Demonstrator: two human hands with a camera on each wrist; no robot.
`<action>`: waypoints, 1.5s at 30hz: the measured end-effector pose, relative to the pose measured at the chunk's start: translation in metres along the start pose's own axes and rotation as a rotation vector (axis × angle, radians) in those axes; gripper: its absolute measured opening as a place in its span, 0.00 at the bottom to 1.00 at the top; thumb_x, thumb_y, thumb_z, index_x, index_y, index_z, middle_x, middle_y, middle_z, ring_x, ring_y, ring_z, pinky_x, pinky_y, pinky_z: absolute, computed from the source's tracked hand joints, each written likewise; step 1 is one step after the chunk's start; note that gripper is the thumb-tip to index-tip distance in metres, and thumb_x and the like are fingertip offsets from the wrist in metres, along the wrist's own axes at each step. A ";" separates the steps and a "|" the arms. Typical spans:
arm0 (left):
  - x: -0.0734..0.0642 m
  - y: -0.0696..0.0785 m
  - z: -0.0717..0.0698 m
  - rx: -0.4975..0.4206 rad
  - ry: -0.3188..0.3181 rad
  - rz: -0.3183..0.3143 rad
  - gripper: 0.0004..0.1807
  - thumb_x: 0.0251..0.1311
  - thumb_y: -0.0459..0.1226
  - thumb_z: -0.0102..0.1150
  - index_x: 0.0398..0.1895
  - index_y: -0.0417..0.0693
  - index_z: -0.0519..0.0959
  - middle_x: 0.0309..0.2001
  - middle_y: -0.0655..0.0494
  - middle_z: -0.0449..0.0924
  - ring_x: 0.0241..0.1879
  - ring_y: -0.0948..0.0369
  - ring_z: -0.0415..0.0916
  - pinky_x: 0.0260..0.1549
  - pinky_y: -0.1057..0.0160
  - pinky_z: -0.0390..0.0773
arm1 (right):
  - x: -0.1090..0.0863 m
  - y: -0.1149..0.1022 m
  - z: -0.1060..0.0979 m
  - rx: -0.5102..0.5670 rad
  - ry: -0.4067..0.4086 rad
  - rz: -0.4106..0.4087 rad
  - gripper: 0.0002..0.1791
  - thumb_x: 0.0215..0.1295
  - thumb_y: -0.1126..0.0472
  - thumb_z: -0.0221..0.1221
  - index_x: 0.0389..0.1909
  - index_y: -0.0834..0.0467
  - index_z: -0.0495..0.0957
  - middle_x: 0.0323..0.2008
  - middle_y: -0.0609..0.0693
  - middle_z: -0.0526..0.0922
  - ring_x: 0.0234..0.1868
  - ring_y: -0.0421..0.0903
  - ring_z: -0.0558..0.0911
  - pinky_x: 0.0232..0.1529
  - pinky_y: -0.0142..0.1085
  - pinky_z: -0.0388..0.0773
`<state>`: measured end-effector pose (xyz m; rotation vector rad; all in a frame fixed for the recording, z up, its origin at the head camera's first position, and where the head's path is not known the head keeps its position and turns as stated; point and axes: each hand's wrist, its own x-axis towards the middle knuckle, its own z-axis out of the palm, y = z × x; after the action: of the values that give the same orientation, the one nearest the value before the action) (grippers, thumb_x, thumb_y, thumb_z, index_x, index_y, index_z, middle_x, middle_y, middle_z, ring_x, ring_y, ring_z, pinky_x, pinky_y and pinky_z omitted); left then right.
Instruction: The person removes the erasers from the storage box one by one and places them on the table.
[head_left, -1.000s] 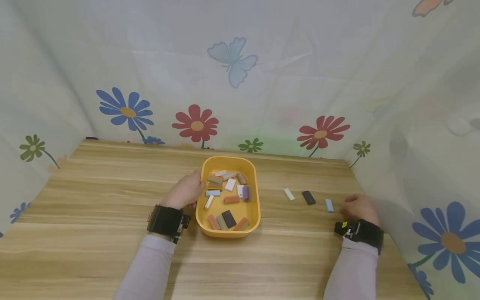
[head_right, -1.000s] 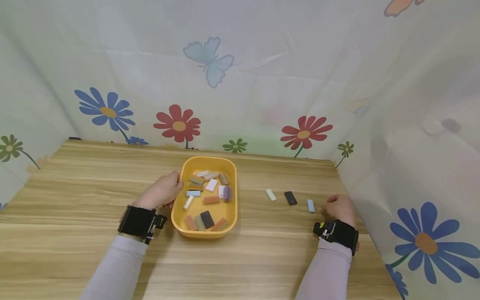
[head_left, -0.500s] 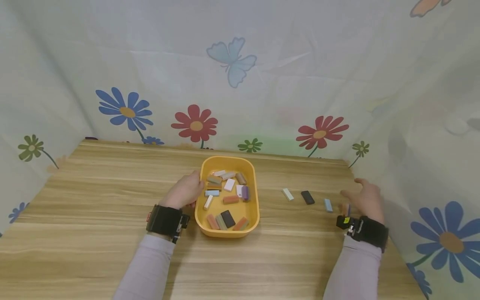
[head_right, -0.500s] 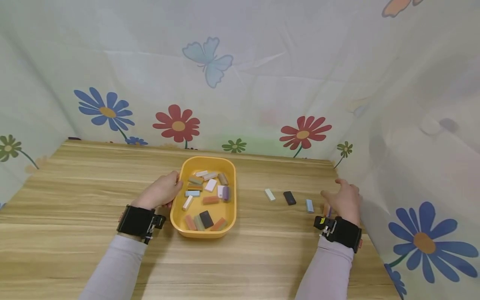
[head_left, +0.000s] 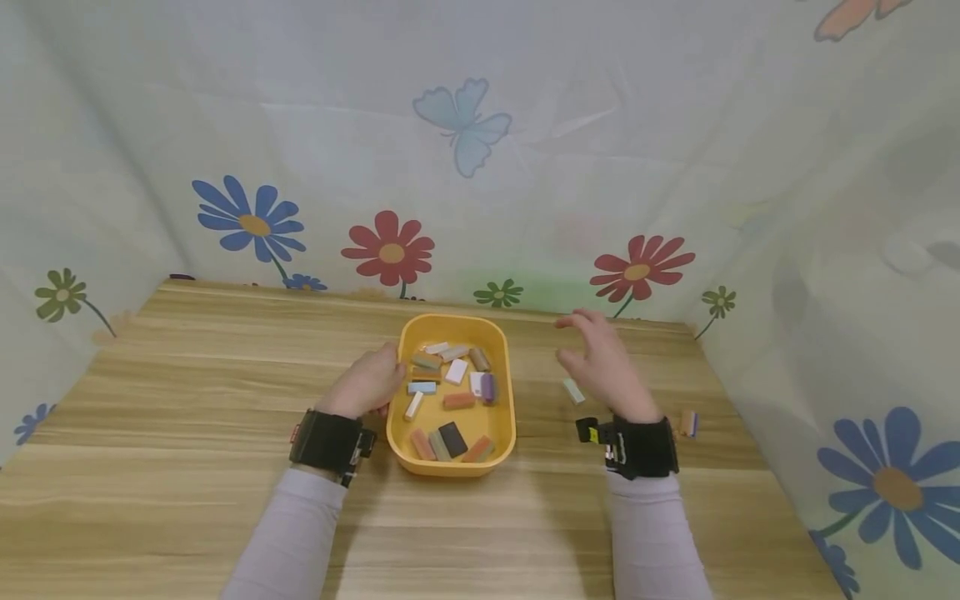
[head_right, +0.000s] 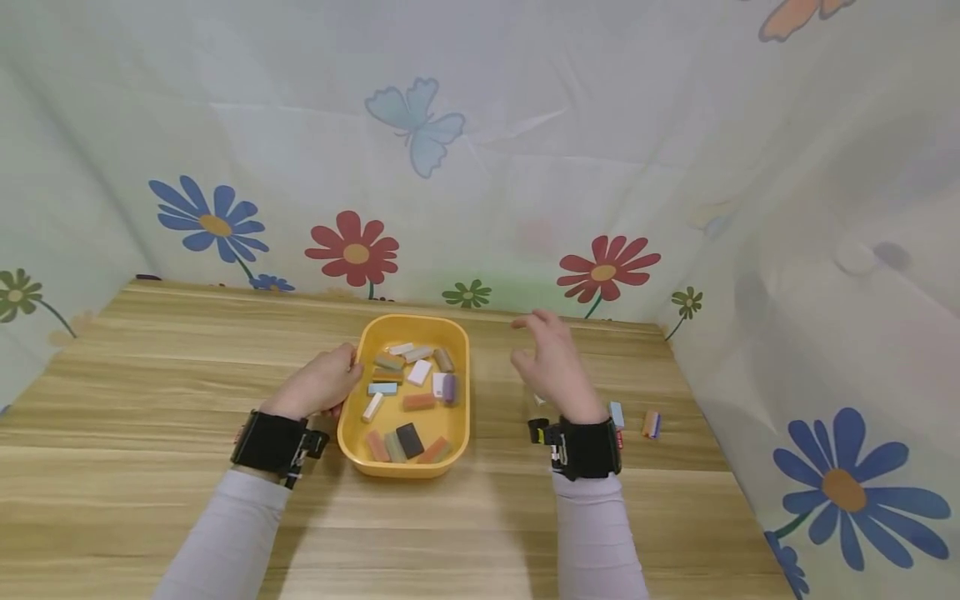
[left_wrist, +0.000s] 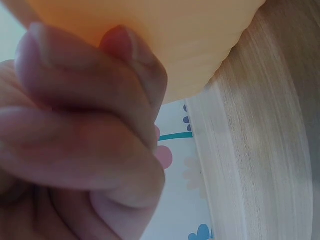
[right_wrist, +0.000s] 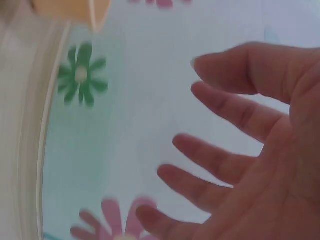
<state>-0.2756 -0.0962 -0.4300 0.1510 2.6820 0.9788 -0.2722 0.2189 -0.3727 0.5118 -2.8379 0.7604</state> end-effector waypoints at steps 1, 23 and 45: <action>0.000 0.000 0.001 -0.001 0.001 -0.001 0.13 0.65 0.39 0.37 0.46 0.39 0.63 0.18 0.49 0.73 0.10 0.57 0.71 0.09 0.64 0.69 | 0.002 -0.008 0.006 -0.005 -0.032 -0.038 0.19 0.54 0.63 0.56 0.50 0.58 0.70 0.57 0.57 0.62 0.57 0.55 0.62 0.52 0.51 0.60; 0.001 0.000 0.000 -0.009 -0.002 -0.007 0.13 0.65 0.39 0.37 0.46 0.41 0.62 0.18 0.48 0.74 0.10 0.57 0.71 0.08 0.64 0.68 | -0.006 -0.082 0.098 -0.184 -0.656 -0.197 0.13 0.45 0.59 0.66 0.32 0.51 0.75 0.39 0.44 0.76 0.26 0.39 0.71 0.25 0.29 0.69; 0.002 -0.002 0.000 -0.020 -0.007 -0.001 0.15 0.65 0.39 0.35 0.50 0.41 0.61 0.19 0.48 0.73 0.09 0.57 0.70 0.08 0.63 0.69 | -0.005 -0.085 0.113 -0.263 -0.605 -0.198 0.21 0.39 0.61 0.69 0.31 0.51 0.67 0.28 0.43 0.70 0.26 0.41 0.70 0.24 0.31 0.66</action>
<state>-0.2780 -0.0974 -0.4321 0.1489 2.6648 1.0018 -0.2438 0.0942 -0.4323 1.1164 -3.2710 0.2043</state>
